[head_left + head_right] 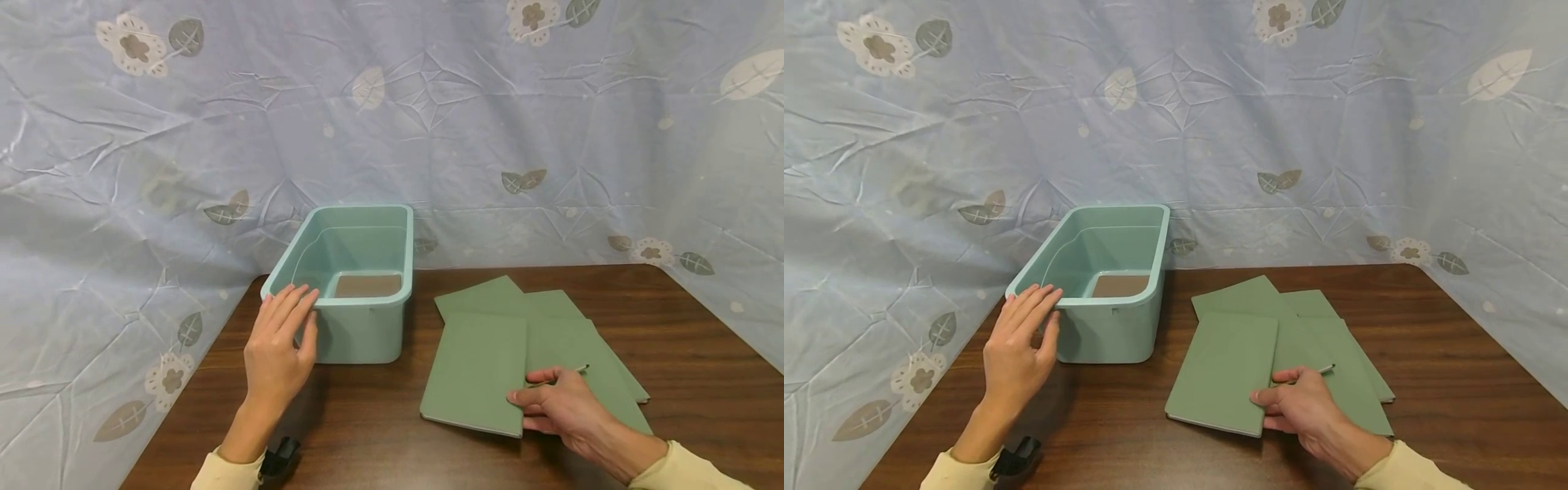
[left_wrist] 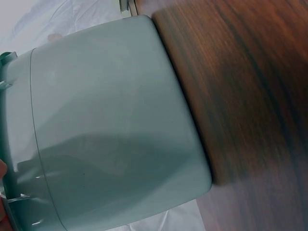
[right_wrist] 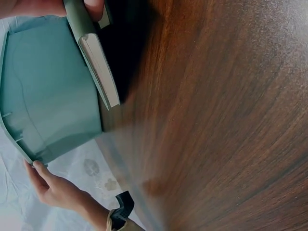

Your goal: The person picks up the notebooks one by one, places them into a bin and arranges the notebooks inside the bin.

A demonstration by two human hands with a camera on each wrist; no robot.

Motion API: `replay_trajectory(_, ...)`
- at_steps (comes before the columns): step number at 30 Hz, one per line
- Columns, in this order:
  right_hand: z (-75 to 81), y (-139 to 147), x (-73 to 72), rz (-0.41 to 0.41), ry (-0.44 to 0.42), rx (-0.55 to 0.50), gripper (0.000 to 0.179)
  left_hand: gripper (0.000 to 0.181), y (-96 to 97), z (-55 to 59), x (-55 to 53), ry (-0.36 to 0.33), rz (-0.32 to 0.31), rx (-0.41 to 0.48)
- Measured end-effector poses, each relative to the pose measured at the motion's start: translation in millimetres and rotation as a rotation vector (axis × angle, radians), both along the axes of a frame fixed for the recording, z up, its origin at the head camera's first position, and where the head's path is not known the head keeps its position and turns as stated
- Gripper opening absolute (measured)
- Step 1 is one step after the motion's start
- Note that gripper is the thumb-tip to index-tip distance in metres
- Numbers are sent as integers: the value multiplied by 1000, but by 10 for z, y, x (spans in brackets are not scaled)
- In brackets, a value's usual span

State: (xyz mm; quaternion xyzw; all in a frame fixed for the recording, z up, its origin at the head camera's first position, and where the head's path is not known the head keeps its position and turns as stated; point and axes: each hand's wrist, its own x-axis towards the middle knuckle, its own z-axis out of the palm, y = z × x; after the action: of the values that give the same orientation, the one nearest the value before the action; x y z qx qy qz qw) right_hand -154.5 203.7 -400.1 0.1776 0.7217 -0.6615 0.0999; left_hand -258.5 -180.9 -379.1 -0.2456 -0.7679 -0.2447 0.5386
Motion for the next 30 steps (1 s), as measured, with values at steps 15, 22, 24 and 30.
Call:
replay_trajectory(15, 117, 40, -19, 51, -53, 8, 75, 34, 0, -15, -4, -15, 3, 3)
replay_trajectory(22, 188, 30, -52, 66, -47, -14, 74, 33, 0, -7, -6, -8, 4, 4)
replay_trajectory(24, 223, 35, -68, 75, -43, -13, 73, 33, -2, -4, -7, -3, 2, 4)
replay_trajectory(30, 301, 35, -74, 102, -48, -20, 72, 33, -6, -12, -11, 5, 0, 0)
